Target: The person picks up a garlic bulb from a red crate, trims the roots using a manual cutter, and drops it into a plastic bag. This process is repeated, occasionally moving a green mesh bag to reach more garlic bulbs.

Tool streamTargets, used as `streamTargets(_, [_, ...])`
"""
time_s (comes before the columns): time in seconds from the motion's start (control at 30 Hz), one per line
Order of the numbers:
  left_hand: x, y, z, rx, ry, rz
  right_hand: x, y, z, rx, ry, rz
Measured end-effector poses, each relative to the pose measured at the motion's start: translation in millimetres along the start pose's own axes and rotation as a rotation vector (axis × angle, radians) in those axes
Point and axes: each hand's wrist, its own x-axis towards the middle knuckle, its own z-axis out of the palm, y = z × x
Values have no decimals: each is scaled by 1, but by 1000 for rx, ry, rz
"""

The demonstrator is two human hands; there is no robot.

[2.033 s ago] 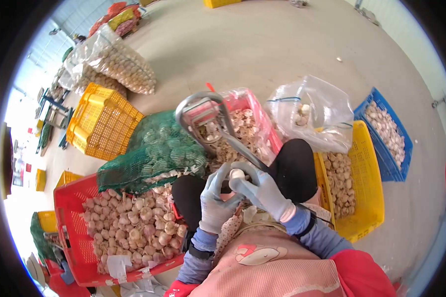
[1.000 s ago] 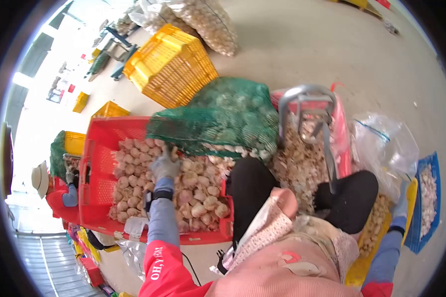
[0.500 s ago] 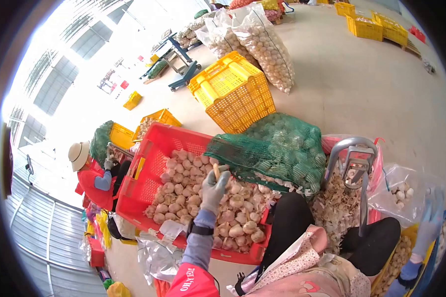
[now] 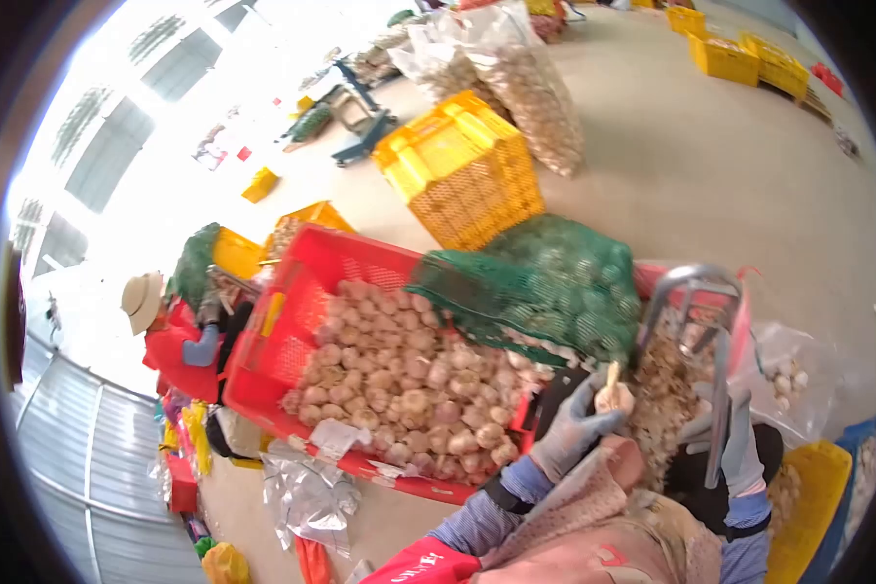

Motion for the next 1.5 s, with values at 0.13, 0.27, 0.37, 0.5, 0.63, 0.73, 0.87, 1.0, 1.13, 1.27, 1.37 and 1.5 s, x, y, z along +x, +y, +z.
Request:
streamTargets(0.13, [8, -4, 17, 61, -58, -68, -53, -58, 10, -3, -19, 15])
streamTargets(0.27, [19, -12, 31, 27, -102, -95, -68, -83, 11, 55, -23, 36])
streamTargets(0.37, [28, -9, 37, 59, -99, -120, -73, -91, 18, 57, -8, 50])
streamTargets(0.5, [49, -13, 40, 211, -128, -66, -71, -89, 20, -36, 12, 51])
streamTargets(0.63, [65, -14, 50, 123, -131, -108, -37, -31, 20, -256, 187, 176])
streamTargets(0.73, [67, -21, 52, 80, -103, -127, -2, 31, 8, -916, 488, -254])
streamTargets(0.87, [46, 3, 43, -36, -132, -360, -13, 14, 24, -1060, 631, -469])
streamTargets(1.0, [7, 16, 52, -165, -75, -314, -38, 18, 44, -613, 498, -588])
streamTargets(1.13, [-13, -16, 51, -15, -173, -172, -46, 8, 72, 164, 195, -105])
streamTargets(1.27, [-8, -6, 41, -129, 14, -370, -47, 16, 75, -202, 251, -392])
streamTargets(1.37, [-15, 10, 54, -93, -12, -543, -51, 1, 74, -951, 467, -536])
streamTargets(1.5, [-11, -18, 40, -485, -325, -394, -45, -26, 68, -1101, 382, -811])
